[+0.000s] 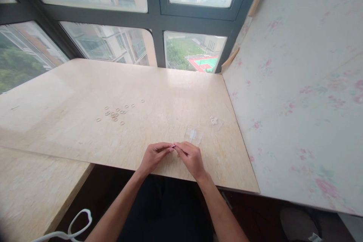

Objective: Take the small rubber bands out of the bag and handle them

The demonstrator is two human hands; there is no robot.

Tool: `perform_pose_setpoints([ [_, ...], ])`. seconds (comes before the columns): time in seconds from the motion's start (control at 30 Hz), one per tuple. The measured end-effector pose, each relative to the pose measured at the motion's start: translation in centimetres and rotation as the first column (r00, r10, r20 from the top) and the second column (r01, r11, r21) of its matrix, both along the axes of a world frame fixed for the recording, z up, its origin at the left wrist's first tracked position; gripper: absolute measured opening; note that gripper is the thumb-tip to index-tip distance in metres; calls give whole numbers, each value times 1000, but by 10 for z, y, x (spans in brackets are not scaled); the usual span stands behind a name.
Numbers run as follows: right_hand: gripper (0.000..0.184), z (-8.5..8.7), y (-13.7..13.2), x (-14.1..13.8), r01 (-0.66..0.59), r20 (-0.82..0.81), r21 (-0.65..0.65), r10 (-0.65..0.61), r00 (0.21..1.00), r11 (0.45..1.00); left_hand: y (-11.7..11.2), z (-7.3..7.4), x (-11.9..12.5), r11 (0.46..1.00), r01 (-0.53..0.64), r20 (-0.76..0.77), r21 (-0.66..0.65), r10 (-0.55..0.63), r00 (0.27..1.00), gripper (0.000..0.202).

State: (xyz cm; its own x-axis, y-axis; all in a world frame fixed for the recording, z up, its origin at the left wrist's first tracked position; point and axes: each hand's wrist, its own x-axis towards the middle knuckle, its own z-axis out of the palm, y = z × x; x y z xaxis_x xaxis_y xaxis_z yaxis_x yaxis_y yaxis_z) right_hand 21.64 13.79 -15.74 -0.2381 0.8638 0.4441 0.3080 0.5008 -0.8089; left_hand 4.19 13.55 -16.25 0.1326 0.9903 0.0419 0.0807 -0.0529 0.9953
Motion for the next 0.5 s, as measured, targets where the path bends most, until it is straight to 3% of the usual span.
perform_pose_setpoints([
  [0.17, 22, -8, 2, -1, -6, -37, -43, 4, 999, 999, 3, -2, -5, 996, 57, -34, 69, -55, 998, 15],
  [0.5, 22, -6, 0, -1, -1, 54, 63, -2, 999, 998, -1, -10, -5, 976, 88, -62, 199, -77, 995, 17],
])
